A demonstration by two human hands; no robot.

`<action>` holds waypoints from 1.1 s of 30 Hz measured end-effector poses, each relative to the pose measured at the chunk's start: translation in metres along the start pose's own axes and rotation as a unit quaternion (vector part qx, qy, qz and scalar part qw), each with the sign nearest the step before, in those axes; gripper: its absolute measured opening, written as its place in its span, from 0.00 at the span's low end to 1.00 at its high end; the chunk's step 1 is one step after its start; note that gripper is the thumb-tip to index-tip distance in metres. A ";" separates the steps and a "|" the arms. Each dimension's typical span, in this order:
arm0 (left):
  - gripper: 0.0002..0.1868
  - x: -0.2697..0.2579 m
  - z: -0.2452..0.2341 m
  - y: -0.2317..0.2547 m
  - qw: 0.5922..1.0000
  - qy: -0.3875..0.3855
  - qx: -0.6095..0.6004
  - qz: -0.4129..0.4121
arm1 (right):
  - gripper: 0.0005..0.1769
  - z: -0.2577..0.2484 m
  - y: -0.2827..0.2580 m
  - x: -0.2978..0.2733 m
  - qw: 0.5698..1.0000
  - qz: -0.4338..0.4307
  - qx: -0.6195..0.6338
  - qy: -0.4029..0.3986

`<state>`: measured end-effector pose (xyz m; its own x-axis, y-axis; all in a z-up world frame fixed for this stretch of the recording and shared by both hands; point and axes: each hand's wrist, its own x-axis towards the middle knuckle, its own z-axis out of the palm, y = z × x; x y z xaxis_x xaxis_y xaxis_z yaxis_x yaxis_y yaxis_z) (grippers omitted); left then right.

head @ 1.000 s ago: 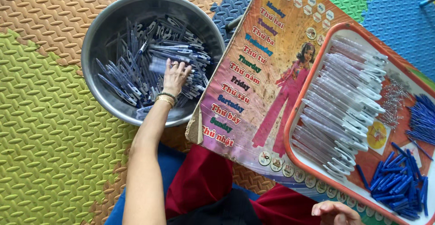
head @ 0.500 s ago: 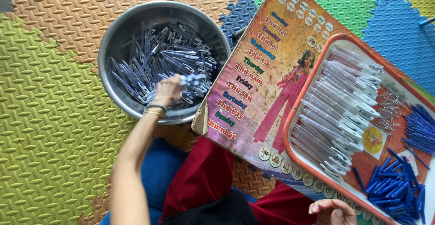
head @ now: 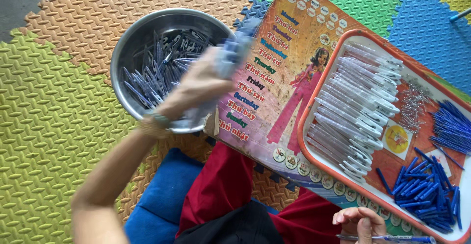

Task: The person assembles pens by hand, inserting ink cartridges and small metal springs into clear pen barrels and attaching blue plastic caps, working with components from a tray.

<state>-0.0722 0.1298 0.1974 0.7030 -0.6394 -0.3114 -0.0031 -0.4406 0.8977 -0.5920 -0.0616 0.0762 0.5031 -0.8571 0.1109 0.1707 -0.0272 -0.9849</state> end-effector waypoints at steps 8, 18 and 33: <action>0.43 0.060 0.140 0.010 0.980 -0.056 0.167 0.092 | 0.14 -0.047 0.016 0.001 0.993 -0.049 0.058 -0.087; 0.47 0.072 0.221 0.021 0.957 0.018 0.287 0.046 | 0.15 -0.060 0.022 0.007 0.987 -0.028 0.074 -0.143; 0.26 0.101 0.280 -0.047 0.965 0.122 0.099 0.211 | 0.17 -0.053 0.044 0.016 0.979 0.043 0.038 -0.196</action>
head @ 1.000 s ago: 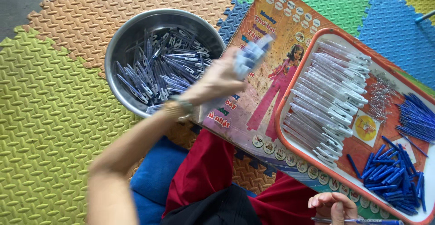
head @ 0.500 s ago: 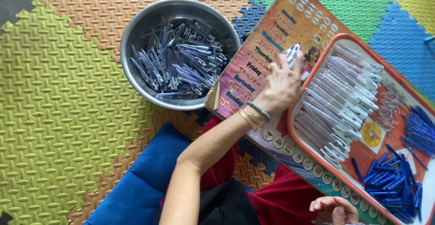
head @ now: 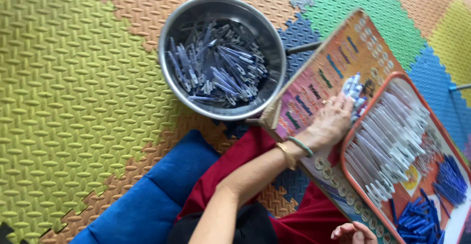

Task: The person assembles pens by hand, inserting ink cartridges and small metal springs into clear pen barrels and attaching blue plastic caps, working with components from a tray.

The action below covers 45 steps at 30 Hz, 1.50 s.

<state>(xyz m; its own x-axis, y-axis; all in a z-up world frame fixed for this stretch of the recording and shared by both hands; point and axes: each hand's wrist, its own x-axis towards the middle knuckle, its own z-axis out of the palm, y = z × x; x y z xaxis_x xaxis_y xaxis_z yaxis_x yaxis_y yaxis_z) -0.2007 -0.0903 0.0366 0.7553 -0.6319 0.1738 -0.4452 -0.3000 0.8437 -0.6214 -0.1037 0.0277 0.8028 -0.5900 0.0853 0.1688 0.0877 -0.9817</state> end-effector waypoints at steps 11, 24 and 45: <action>0.24 -0.007 -0.011 0.010 0.999 -0.020 -0.026 -0.022 | 0.14 0.093 -0.006 0.004 0.983 0.020 -0.170 0.072; 0.13 -0.003 -0.028 0.000 0.976 0.112 0.188 0.019 | 0.13 0.115 -0.021 -0.006 0.984 -0.052 -0.147 0.089; 0.25 -0.002 -0.061 -0.006 0.984 0.038 0.151 0.091 | 0.14 0.082 -0.059 -0.018 0.974 0.009 -0.112 0.196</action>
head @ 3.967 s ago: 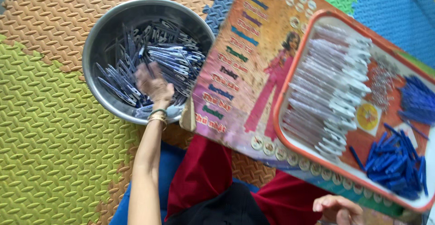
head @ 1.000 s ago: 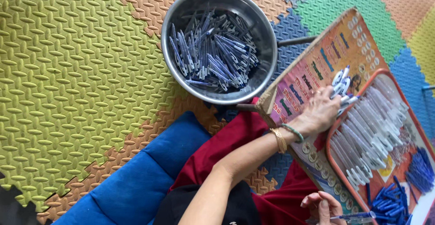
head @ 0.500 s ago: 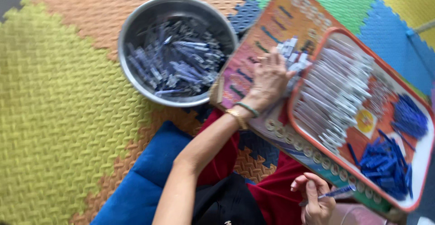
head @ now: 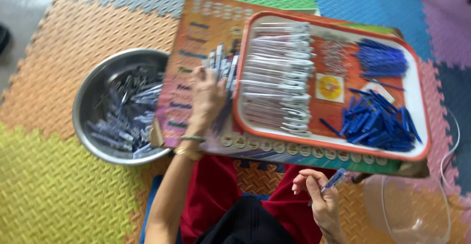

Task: The person assembles pens by hand, inserting ink cartridges and small metal springs into clear pen barrels and attaching blue plastic caps, working with components from a tray.

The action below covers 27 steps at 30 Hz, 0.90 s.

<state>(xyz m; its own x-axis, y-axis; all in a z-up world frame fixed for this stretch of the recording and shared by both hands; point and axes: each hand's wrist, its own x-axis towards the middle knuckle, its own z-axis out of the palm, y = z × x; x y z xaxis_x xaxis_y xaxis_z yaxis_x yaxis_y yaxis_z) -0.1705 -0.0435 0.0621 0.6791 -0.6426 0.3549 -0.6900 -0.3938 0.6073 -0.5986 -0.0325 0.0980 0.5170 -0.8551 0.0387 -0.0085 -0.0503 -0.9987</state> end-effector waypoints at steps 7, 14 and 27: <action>0.14 0.003 -0.053 0.006 0.996 0.057 -0.062 -0.013 | 0.15 -0.019 0.010 0.001 0.994 0.015 0.099 0.035; 0.18 -0.044 -0.095 0.061 0.977 0.046 -0.209 0.021 | 0.31 -0.025 -0.013 0.015 0.983 -0.041 0.179 0.023; 0.25 -0.143 -0.021 0.138 0.554 -0.230 -0.746 -0.288 | 0.07 -0.003 -0.079 0.073 0.977 -0.164 0.133 0.010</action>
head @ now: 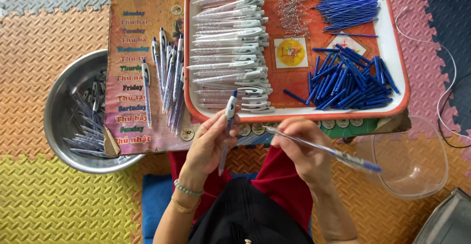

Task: The person assembles pens by hand, inserting ink cartridges and small metal springs into clear pen barrels and attaching blue plastic caps, working with components from a tray.

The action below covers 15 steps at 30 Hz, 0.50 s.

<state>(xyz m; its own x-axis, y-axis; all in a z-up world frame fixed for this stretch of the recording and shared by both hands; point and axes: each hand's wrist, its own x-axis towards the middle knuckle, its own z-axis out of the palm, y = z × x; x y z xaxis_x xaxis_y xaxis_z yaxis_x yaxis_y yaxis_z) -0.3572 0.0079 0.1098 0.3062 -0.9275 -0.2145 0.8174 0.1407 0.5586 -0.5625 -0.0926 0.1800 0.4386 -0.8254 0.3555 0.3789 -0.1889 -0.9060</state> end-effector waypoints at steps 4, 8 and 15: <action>0.26 0.005 -0.015 -0.016 0.995 -0.009 -0.079 -0.056 | 0.08 0.011 0.009 0.002 0.998 0.010 -0.041 -0.042; 0.25 0.005 -0.012 -0.022 0.995 -0.017 -0.067 -0.075 | 0.08 0.022 0.018 0.005 0.997 -0.004 -0.070 -0.044; 0.20 0.003 -0.004 -0.028 0.992 -0.002 -0.069 -0.104 | 0.09 0.018 0.032 0.003 0.989 -0.049 -0.139 -0.019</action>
<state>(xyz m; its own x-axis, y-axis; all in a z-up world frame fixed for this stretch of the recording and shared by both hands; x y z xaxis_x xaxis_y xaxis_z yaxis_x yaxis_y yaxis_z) -0.3774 0.0025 0.0899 0.1220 -0.9430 -0.3095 0.9218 -0.0080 0.3877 -0.5339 -0.0918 0.1560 0.4441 -0.7760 0.4479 0.1844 -0.4101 -0.8932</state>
